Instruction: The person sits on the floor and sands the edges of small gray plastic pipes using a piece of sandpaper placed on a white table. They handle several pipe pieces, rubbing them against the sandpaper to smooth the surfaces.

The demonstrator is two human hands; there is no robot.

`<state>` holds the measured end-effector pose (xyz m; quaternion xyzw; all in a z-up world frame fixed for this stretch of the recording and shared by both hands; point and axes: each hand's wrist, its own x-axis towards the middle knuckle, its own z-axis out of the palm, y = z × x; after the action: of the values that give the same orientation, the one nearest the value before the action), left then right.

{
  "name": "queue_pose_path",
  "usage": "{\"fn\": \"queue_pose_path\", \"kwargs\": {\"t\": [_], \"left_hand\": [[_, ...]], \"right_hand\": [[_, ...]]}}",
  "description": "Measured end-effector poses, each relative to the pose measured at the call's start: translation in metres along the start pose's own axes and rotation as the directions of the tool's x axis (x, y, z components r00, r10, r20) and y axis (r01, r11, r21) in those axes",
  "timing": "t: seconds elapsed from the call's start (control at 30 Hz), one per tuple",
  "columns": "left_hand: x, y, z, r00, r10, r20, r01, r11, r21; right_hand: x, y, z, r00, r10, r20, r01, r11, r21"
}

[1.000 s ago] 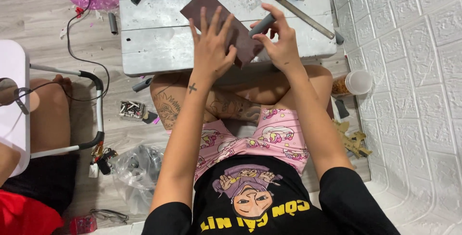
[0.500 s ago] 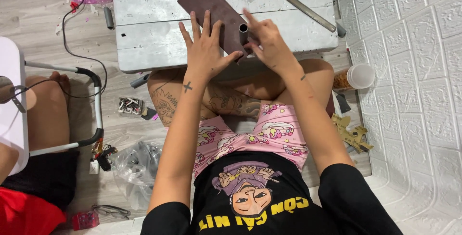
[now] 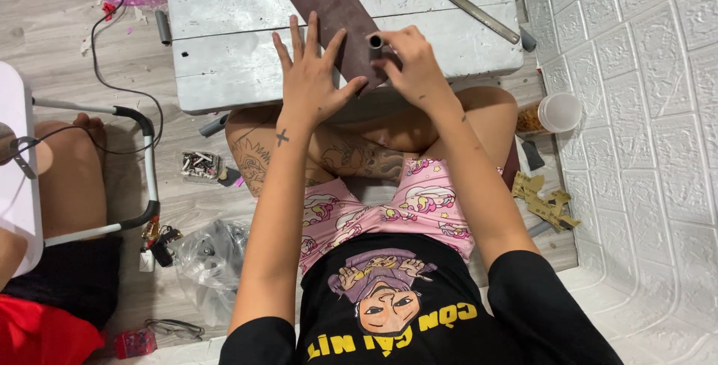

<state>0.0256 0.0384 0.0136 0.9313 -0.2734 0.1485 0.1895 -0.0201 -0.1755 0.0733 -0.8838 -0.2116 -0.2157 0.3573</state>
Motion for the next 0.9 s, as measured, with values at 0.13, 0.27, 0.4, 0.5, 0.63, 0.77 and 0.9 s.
{"fn": "queue_pose_path", "kwargs": {"t": [0.13,0.27,0.4,0.5,0.63,0.77,0.9], "left_hand": [[0.000,-0.003,-0.010,0.998,-0.038,0.042,0.042,0.993,-0.108],[0.006,0.008,-0.029,0.993,-0.121,0.005,0.115,0.932,-0.344],[0.004,0.003,-0.034,0.958,-0.233,-0.169,0.101,0.822,-0.561],[0.001,0.001,-0.040,0.905,-0.330,-0.268,0.047,0.705,-0.708],[0.004,0.004,-0.046,0.896,-0.375,-0.236,0.091,0.677,-0.730],[0.004,0.004,-0.033,0.951,-0.228,-0.208,0.083,0.837,-0.540],[0.002,0.011,-0.019,0.981,-0.143,-0.129,0.107,0.960,-0.258]], "right_hand": [[-0.009,0.030,-0.016,0.985,0.067,-0.161,-0.077,0.995,-0.058],[-0.020,0.042,-0.027,0.979,0.101,-0.177,-0.123,0.986,-0.116],[-0.030,0.062,-0.031,0.981,0.121,-0.153,-0.142,0.981,-0.133],[-0.038,0.060,-0.046,0.979,0.135,-0.152,-0.149,0.985,-0.082],[-0.047,0.057,-0.058,0.960,0.204,-0.193,-0.207,0.978,0.003],[-0.046,0.055,-0.050,0.977,0.177,-0.122,-0.179,0.984,-0.007],[-0.033,0.048,-0.037,0.983,0.150,-0.102,-0.152,0.988,-0.012]]}}
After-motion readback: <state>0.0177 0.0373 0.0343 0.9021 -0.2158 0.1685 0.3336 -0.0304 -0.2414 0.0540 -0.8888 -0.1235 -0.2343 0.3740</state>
